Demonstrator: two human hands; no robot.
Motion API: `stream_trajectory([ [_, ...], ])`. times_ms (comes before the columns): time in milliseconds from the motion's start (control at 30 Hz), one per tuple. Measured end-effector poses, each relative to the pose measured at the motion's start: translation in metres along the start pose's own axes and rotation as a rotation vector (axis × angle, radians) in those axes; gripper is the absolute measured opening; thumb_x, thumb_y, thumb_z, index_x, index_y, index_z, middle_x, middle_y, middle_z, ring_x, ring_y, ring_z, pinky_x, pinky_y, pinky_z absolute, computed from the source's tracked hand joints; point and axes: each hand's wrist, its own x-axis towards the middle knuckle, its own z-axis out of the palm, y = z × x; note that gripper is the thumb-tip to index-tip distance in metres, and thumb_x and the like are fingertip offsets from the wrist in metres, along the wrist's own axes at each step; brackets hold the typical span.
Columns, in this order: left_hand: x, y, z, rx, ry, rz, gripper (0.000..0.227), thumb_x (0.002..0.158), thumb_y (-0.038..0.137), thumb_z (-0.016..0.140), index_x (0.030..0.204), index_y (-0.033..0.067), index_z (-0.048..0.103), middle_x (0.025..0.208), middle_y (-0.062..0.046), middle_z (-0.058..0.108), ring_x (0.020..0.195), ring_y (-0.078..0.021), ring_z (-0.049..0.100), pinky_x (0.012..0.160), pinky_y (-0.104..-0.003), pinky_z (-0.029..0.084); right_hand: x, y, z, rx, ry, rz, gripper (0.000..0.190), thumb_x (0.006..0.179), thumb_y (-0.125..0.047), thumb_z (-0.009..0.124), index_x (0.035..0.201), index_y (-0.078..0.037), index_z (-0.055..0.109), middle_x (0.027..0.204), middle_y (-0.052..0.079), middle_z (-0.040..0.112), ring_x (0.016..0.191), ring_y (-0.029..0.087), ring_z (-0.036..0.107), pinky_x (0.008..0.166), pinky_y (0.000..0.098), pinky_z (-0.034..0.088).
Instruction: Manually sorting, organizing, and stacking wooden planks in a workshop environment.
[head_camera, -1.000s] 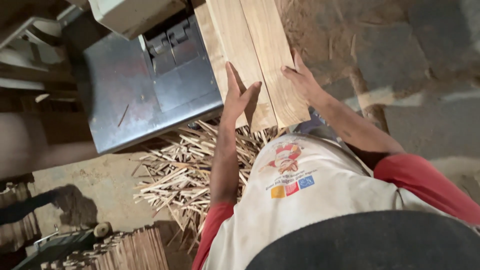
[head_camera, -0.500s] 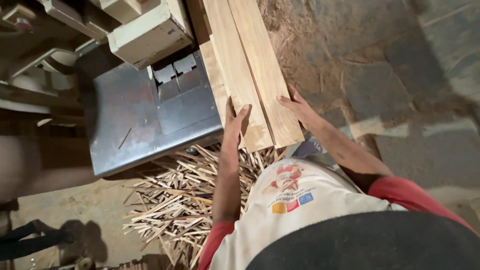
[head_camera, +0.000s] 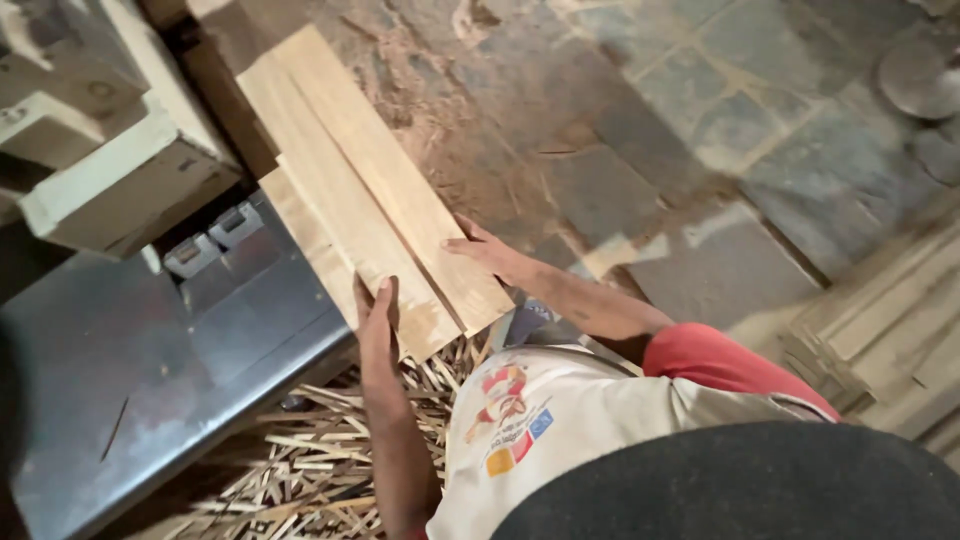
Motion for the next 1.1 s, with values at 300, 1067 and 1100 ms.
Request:
stream_trajectory([
  [300,0.027,-0.046,-0.028,-0.107,0.025,0.056,0.089,0.099,0.028,0.067,0.171,0.0111,0.018,0.154,-0.028,0.052,0.107,-0.0255,0.052,0.106,-0.061,0.022,0.002,0.023,-0.015,-0.006,-0.02,0.096,0.092,0.088,-0.026,0.071,0.161,-0.007,0.017,0.147,0.019,0.056,0.126,0.029,0.06,0.103,0.0384,0.053],
  [1067,-0.048,-0.04,-0.031,0.481,-0.112,0.419,0.095,0.094,0.056,0.062,0.16,-0.0026,0.027,0.168,-0.028,0.024,0.15,-0.046,0.026,0.119,-0.054,0.025,-0.007,-0.008,-0.009,-0.189,0.043,0.109,0.068,0.097,-0.033,0.065,0.155,-0.009,0.039,0.144,0.007,0.057,0.13,0.022,0.057,0.109,0.036,0.044],
  [1100,-0.047,-0.041,-0.032,0.474,-0.097,0.42,0.095,0.094,0.056,0.062,0.16,-0.0026,0.027,0.168,-0.028,0.024,0.15,-0.046,0.026,0.119,-0.054,0.025,-0.008,-0.011,-0.004,-0.197,0.029,0.112,0.068,0.097,-0.033,0.065,0.155,-0.009,0.039,0.144,0.007,0.057,0.13,0.022,0.057,0.109,0.036,0.044],
])
